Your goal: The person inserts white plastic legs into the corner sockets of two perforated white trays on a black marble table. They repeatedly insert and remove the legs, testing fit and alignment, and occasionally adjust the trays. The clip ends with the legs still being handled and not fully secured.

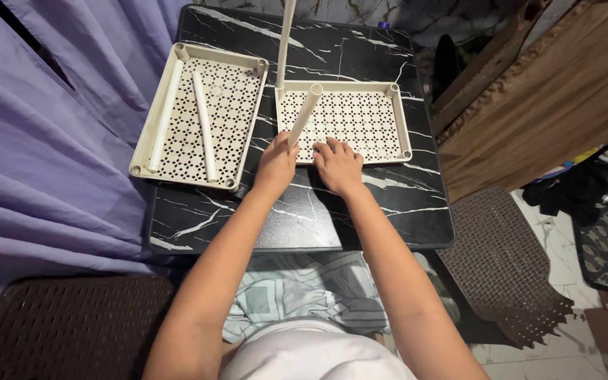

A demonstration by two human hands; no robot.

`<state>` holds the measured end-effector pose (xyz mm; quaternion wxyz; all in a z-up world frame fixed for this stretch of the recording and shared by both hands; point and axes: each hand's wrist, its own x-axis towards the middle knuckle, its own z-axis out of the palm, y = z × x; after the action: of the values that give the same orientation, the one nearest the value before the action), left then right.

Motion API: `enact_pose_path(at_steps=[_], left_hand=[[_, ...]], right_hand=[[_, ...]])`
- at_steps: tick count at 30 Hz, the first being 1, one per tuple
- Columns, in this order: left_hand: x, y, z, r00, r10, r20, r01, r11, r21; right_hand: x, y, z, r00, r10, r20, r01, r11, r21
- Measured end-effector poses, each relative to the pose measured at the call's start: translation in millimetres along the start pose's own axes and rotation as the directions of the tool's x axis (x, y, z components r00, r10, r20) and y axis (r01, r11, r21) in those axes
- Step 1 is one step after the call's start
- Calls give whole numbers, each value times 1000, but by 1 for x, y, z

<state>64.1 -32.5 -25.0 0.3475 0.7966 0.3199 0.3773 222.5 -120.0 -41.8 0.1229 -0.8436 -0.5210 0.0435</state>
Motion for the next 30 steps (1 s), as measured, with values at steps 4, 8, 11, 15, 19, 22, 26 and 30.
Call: enact_pose_path(at_steps=[4, 8, 11, 15, 19, 22, 26, 30], left_hand=[[5, 16, -7, 992, -110, 60, 107, 993, 48], [17, 49, -20, 1000, 10, 8, -9, 992, -124], [33, 80, -24, 994, 93, -58, -104, 963, -248], [55, 107, -27, 978, 137, -157, -183, 926, -331], [70, 112, -31, 990, 91, -109, -114, 965, -234], [73, 115, -25, 977, 117, -181, -176, 919, -353], [73, 118, -22, 979, 149, -140, -189, 917, -350], [82, 116, -23, 989, 140, -43, -145, 896, -420]], right_hand=[[0, 1, 2, 1000, 7, 18, -7, 1000, -1], [3, 2, 3, 1000, -11, 13, 11, 1000, -29], [6, 3, 3, 998, -3, 57, 7, 998, -70], [8, 4, 6, 999, -6, 50, 9, 998, -67], [8, 5, 9, 1000, -13, 23, 15, 998, -64], [9, 8, 12, 1000, -27, -4, 26, 997, -69], [8, 6, 15, 1000, -19, 1, 19, 997, -72], [11, 4, 12, 1000, -11, -23, 9, 994, -105]])
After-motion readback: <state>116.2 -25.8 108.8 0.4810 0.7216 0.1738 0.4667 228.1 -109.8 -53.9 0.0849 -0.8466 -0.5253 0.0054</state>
